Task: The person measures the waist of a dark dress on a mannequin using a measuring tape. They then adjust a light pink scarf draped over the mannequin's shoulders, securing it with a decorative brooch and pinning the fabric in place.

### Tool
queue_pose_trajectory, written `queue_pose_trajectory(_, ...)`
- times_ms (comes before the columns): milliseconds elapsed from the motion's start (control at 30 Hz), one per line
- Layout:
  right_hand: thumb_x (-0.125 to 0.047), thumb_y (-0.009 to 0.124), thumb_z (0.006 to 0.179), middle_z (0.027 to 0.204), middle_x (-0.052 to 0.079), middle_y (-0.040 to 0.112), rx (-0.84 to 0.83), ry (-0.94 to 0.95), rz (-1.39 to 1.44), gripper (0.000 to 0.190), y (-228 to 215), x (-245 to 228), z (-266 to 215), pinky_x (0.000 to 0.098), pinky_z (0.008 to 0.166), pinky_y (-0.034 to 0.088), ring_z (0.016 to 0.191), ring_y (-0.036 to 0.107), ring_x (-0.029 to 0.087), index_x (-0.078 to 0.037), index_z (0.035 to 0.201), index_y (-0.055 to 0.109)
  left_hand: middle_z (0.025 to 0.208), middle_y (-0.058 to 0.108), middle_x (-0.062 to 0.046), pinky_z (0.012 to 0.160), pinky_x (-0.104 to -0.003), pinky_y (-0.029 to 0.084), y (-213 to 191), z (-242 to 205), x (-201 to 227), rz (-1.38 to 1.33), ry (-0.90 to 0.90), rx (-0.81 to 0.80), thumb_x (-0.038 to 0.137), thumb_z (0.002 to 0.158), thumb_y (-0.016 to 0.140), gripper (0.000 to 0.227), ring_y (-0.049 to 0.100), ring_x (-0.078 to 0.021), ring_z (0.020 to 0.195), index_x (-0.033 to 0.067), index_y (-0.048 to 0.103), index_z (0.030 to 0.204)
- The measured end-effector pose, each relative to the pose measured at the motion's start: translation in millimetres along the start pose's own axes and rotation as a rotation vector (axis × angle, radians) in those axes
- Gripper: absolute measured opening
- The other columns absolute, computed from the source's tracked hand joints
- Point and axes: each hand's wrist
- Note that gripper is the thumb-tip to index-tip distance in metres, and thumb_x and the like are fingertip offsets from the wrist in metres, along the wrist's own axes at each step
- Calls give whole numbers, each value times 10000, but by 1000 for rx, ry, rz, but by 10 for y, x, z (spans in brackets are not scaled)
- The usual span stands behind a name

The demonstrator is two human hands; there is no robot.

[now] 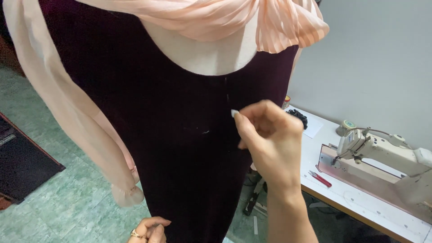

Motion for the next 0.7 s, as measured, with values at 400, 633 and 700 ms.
queue_pose_trajectory(400,-31,659,881,663,26,622,89,-119,81,111,115,108,-159,150,518,496,520,617,73,-44,779,617,408,419,-64,325,-282,262,81,-32,44,61,-20,78,78,873,606,206,306,-132,314,-94,714,906)
queue_pose_trajectory(633,-35,655,881,619,26,610,89,-122,60,130,163,93,-89,142,490,486,495,621,83,-43,760,610,410,412,-57,329,-296,285,85,-43,42,15,21,87,91,882,595,224,293,-133,318,-98,712,902)
queue_pose_trajectory(700,-33,654,881,623,29,611,89,-122,66,127,171,99,-83,142,489,484,494,621,85,-39,763,610,415,419,-69,340,-288,265,98,-43,58,34,8,110,83,874,600,215,301,-138,328,-97,717,889)
Point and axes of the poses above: each hand's wrist, its own z-axis towards the middle knuckle, its own y-axis out of the palm, x = y × z
